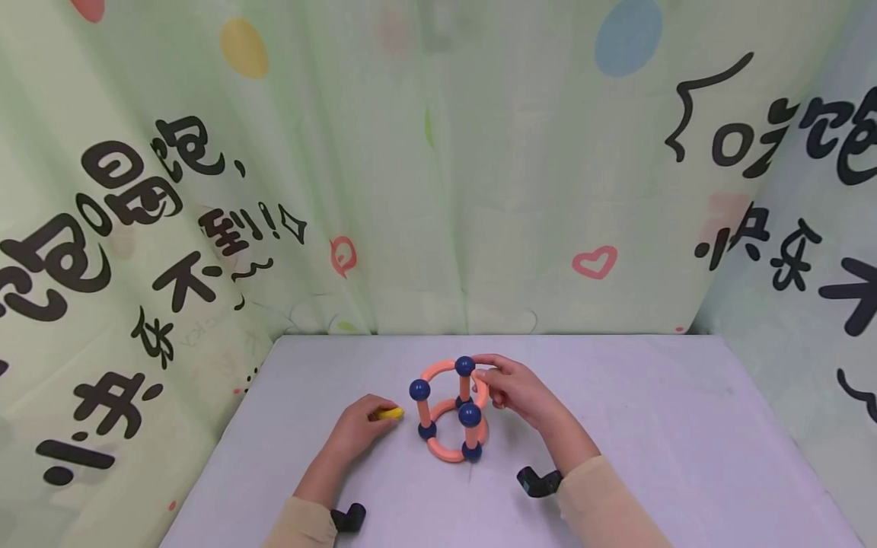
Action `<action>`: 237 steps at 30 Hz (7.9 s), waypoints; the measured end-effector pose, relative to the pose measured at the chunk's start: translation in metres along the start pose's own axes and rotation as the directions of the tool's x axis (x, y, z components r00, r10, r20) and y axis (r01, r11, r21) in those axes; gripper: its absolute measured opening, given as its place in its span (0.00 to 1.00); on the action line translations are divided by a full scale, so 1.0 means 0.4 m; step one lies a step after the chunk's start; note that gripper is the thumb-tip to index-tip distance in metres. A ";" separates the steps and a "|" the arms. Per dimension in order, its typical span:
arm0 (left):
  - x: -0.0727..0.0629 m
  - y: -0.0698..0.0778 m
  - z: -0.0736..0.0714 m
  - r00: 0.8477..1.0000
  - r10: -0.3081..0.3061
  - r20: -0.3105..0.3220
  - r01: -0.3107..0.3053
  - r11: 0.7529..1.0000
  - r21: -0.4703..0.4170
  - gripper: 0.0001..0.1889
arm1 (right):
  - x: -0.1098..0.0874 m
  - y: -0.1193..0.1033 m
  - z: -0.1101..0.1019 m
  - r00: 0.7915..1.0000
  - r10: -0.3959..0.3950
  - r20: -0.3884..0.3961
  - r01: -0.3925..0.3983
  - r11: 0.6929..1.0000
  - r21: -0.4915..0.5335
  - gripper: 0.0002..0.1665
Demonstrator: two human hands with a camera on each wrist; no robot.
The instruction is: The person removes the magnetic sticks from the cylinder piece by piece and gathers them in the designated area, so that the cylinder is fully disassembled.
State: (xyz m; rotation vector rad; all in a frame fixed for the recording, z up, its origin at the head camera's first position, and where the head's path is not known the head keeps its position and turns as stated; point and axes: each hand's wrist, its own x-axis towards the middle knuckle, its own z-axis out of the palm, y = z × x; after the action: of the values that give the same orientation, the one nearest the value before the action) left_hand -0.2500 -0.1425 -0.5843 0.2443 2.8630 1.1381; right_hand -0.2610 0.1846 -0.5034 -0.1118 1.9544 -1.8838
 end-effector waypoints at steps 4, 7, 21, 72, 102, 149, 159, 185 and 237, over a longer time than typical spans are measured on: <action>0.002 0.001 0.002 1.000 -0.019 0.001 0.019 1.000 0.008 0.12 | 0.000 0.000 0.001 1.000 0.002 -0.001 -0.002 1.000 0.001 0.34; 0.003 0.001 0.003 1.000 -0.020 0.002 0.020 0.999 0.024 0.12 | 0.001 0.001 0.002 1.000 0.003 -0.001 -0.003 1.000 0.002 0.34; 0.013 -0.004 0.008 1.000 -0.012 0.018 0.011 0.996 0.084 0.11 | 0.002 0.002 0.003 1.000 0.005 0.000 -0.005 1.000 0.007 0.32; -0.017 0.180 -0.026 0.986 0.117 0.117 -0.066 0.926 -0.371 0.25 | 0.004 0.011 -0.001 1.000 0.013 -0.002 -0.013 1.000 0.011 0.35; 0.018 0.179 -0.021 0.989 0.098 0.109 -0.041 0.900 -0.433 0.23 | -0.022 0.008 0.012 0.998 0.048 -0.035 -0.048 0.999 0.007 0.34; -0.111 0.328 0.078 0.975 0.221 0.020 -0.198 0.907 -0.372 0.20 | -0.050 0.011 -0.006 0.982 -0.086 0.169 0.110 0.985 -0.133 0.43; -0.113 0.331 0.074 0.973 0.228 0.014 -0.208 0.910 -0.360 0.21 | -0.047 0.015 -0.007 0.978 -0.093 0.189 0.110 0.991 -0.080 0.43; -0.110 0.326 0.079 0.964 0.267 0.002 -0.246 0.891 -0.381 0.20 | -0.051 0.010 -0.008 0.975 -0.098 0.197 0.109 0.993 -0.044 0.44; -0.108 0.316 0.095 0.983 0.162 0.085 -0.088 0.827 -0.556 0.19 | -0.018 0.029 -0.016 0.994 -0.066 0.082 0.062 0.997 0.048 0.33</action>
State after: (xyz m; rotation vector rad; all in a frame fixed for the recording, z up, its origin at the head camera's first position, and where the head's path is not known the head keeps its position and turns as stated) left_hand -0.1871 -0.0334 -0.5259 0.4554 2.3013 1.8316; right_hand -0.2538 0.1938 -0.5130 -0.2394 1.8716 -1.9309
